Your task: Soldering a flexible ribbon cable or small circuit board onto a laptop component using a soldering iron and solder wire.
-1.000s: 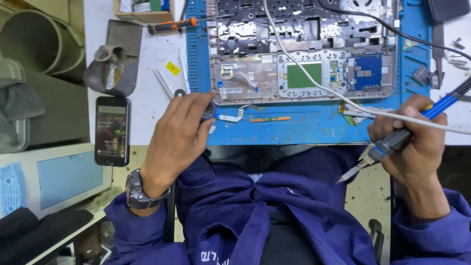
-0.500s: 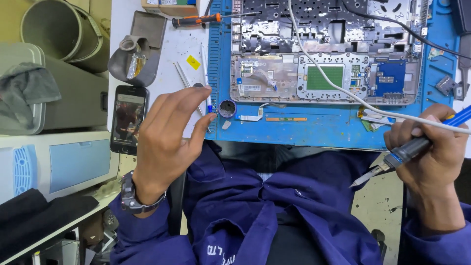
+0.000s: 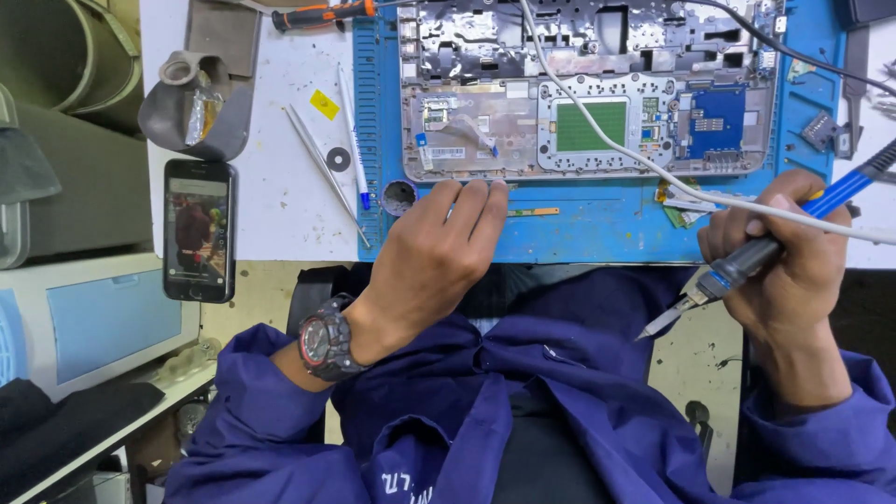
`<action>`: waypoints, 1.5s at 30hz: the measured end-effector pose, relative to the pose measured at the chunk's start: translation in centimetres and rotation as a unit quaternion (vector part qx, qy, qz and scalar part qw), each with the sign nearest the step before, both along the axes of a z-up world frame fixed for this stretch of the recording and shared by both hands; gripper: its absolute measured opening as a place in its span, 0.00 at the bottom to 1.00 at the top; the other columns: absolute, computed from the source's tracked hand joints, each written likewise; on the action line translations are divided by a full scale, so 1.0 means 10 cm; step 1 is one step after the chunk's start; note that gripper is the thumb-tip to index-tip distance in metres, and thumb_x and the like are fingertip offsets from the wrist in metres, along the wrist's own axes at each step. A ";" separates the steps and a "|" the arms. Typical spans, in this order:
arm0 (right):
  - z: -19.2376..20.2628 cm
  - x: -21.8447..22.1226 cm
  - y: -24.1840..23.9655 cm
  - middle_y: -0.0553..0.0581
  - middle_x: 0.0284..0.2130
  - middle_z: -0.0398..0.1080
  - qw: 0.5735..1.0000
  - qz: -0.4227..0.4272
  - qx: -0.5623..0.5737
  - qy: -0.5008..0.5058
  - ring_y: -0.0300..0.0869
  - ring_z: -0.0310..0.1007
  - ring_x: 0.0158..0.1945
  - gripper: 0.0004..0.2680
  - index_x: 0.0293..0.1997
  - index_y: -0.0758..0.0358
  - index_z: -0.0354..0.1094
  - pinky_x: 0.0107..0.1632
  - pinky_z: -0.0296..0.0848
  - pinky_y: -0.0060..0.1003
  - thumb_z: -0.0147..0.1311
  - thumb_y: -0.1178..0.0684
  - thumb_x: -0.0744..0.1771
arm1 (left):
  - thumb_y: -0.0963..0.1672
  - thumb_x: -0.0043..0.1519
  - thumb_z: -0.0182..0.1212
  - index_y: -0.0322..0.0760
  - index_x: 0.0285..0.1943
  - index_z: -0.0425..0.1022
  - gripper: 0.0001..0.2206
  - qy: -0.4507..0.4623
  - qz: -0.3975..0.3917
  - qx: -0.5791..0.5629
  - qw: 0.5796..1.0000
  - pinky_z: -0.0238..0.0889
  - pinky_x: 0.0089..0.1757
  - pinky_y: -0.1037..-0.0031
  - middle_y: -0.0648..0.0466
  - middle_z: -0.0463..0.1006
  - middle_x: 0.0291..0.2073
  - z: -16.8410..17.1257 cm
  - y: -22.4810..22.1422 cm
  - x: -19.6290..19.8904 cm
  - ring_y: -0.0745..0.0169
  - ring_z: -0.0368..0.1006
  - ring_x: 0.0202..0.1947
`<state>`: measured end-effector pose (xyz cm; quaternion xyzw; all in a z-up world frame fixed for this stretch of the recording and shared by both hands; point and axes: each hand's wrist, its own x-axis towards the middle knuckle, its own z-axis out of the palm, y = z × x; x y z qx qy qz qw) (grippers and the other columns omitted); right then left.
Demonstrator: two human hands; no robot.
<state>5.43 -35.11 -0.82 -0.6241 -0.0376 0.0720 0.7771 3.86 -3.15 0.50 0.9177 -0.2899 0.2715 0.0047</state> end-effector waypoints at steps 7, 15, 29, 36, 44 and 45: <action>-0.06 0.00 -0.09 0.54 0.13 0.49 1.000 -0.003 0.008 0.010 0.38 0.41 0.15 0.07 0.33 0.51 0.55 0.26 0.45 0.35 0.44 0.51 0.71 | 0.35 0.66 0.58 0.36 0.40 0.74 0.05 0.013 0.009 0.007 1.000 0.58 0.31 0.74 0.54 0.69 0.30 -0.17 -0.09 0.16 0.61 0.61 0.30; -0.04 0.02 -0.09 0.55 0.12 0.49 1.000 0.003 0.009 0.008 0.39 0.40 0.15 0.08 0.31 0.51 0.56 0.26 0.45 0.35 0.46 0.50 0.70 | 0.30 0.57 0.48 0.31 0.49 0.66 0.14 0.216 -0.118 -0.185 0.951 0.61 0.40 0.59 0.44 0.73 0.40 0.28 0.00 -0.13 0.43 0.67 0.37; -0.04 -0.02 -0.10 0.55 0.14 0.50 1.000 0.002 -0.027 0.000 0.39 0.42 0.15 0.07 0.34 0.52 0.55 0.26 0.47 0.35 0.44 0.52 0.71 | 0.36 0.63 0.59 0.41 0.37 0.70 0.07 0.156 0.028 -0.067 0.985 0.50 0.18 0.70 0.56 0.63 0.29 -0.33 -0.03 -0.03 0.63 0.58 0.17; -0.04 -0.02 -0.16 0.55 0.15 0.49 0.999 0.004 -0.038 0.009 0.39 0.42 0.17 0.07 0.35 0.50 0.56 0.27 0.48 0.36 0.46 0.49 0.71 | 0.35 0.63 0.58 0.44 0.38 0.72 0.09 0.072 0.043 0.042 0.996 0.49 0.22 0.76 0.59 0.63 0.28 -0.29 -0.07 -0.05 0.69 0.55 0.19; 0.01 -0.01 -0.12 0.54 0.13 0.49 0.999 0.011 -0.039 0.000 0.38 0.41 0.16 0.08 0.33 0.51 0.54 0.27 0.47 0.35 0.45 0.49 0.71 | 0.35 0.62 0.55 0.46 0.38 0.69 0.09 0.074 0.065 0.084 0.992 0.47 0.22 0.77 0.61 0.59 0.28 -0.22 -0.07 -0.12 0.71 0.52 0.18; 0.02 -0.01 -0.12 0.54 0.13 0.49 0.999 0.014 -0.045 -0.003 0.38 0.42 0.16 0.08 0.33 0.51 0.54 0.27 0.47 0.35 0.45 0.49 0.71 | 0.35 0.62 0.56 0.43 0.41 0.72 0.08 0.098 0.064 0.072 0.990 0.49 0.21 0.76 0.60 0.60 0.29 -0.22 -0.07 -0.15 0.70 0.54 0.18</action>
